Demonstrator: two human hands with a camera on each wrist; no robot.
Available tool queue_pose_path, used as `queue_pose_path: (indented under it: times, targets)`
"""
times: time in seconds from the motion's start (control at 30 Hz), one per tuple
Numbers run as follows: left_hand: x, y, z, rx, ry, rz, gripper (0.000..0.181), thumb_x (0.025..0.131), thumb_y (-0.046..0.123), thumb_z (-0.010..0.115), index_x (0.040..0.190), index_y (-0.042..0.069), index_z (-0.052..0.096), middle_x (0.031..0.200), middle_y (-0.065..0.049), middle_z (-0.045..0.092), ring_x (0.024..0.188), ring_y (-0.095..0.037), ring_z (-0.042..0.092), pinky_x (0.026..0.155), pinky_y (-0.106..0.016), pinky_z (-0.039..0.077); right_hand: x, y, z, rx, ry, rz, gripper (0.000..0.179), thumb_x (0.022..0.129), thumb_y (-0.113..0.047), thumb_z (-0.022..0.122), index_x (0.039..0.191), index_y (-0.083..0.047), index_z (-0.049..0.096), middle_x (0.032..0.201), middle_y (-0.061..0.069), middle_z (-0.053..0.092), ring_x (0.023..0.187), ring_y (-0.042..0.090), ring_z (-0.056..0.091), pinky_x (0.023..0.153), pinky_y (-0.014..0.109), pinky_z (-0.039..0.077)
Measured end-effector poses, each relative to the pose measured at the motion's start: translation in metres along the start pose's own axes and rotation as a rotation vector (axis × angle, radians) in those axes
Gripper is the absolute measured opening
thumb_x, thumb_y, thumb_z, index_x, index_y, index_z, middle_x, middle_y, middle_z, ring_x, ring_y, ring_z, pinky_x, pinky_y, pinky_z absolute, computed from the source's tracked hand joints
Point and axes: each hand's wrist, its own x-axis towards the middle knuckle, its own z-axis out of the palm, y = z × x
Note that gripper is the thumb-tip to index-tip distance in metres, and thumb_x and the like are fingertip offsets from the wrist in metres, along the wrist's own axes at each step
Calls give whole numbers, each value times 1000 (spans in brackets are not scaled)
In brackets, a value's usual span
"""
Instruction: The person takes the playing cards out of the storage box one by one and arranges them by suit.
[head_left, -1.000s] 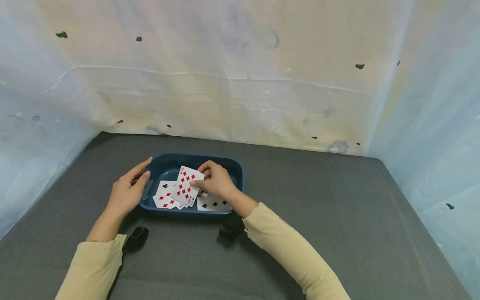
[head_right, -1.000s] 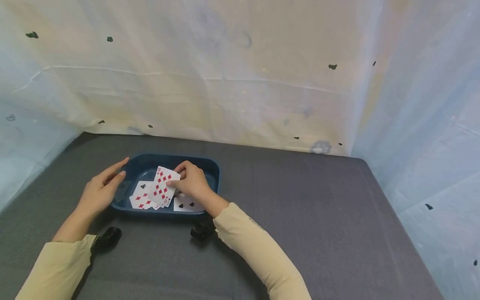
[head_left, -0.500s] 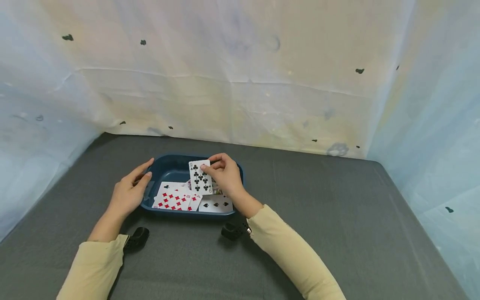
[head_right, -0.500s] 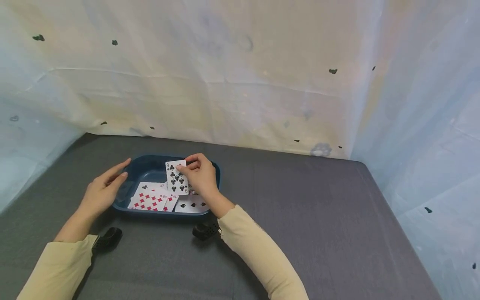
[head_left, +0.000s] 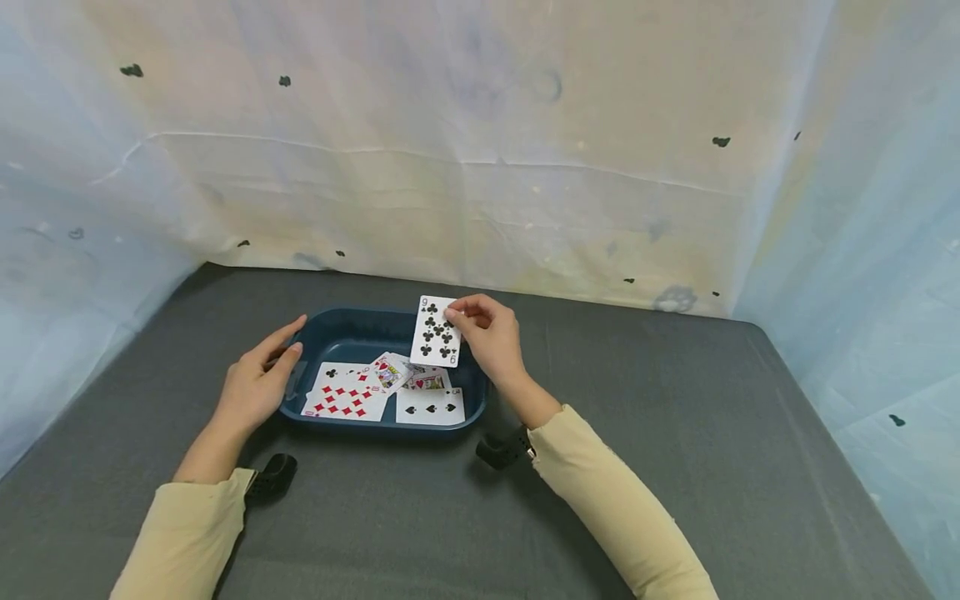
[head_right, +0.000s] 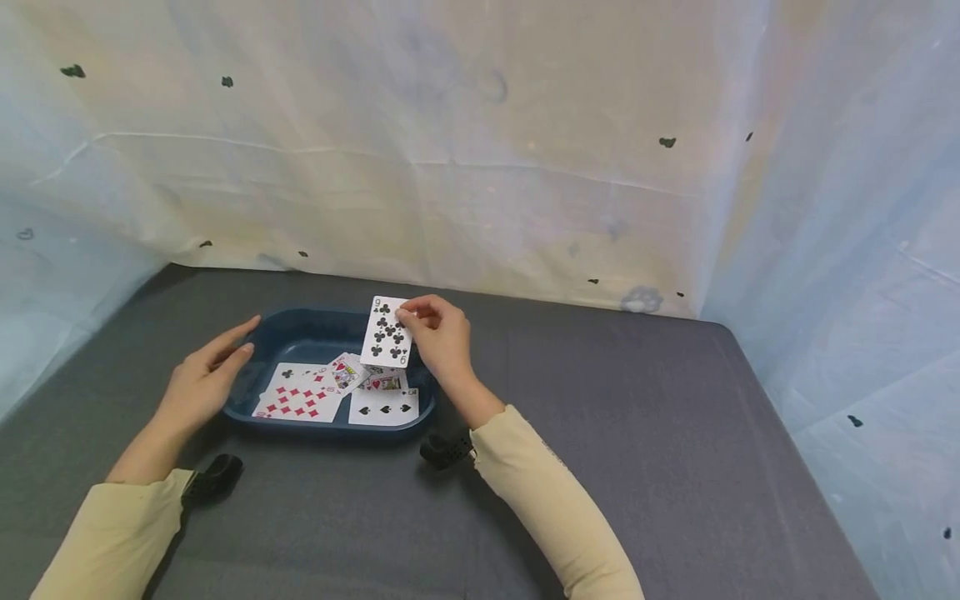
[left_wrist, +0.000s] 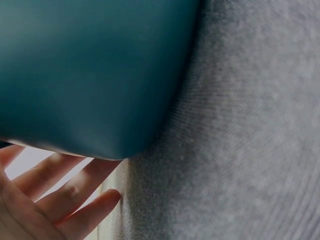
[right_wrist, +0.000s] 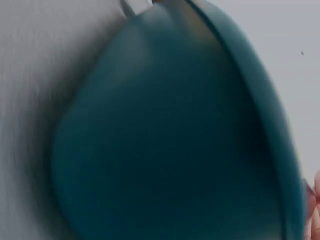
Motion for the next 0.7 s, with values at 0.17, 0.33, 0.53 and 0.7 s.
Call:
queue_pose_path:
  times: [0.17,0.33,0.53,0.7]
  targets:
    - [0,0,0,6,1,-13,50,104,38,31,152,25,29,135,-31,46,116,-47,48,92,-66,39,8,9,-23,42,39,33,18,85,-8,72,101,1,70,74,2,61,62,3,55,58,20,47]
    - [0,0,0,0,-6,-19,50,104,39,31,153,25,28,136,-31,46,117,-48,48,93,-66,38,14,21,-44,98,22,61,32,84,-1,70,115,5,63,80,1,59,64,0,56,58,16,44]
    - [1,-1,0,0,-3,-7,50,104,39,31,152,25,28,135,-31,47,116,-47,49,92,-65,39,16,37,-64,127,-2,139,46,86,2,67,130,1,54,100,7,54,69,-1,56,61,17,46]
    - [1,-2,-1,6,-1,0,50,105,39,31,152,25,28,135,-32,47,116,-47,49,91,-65,40,17,53,-77,46,7,180,49,87,-2,67,134,-3,52,105,7,48,66,4,43,59,19,37]
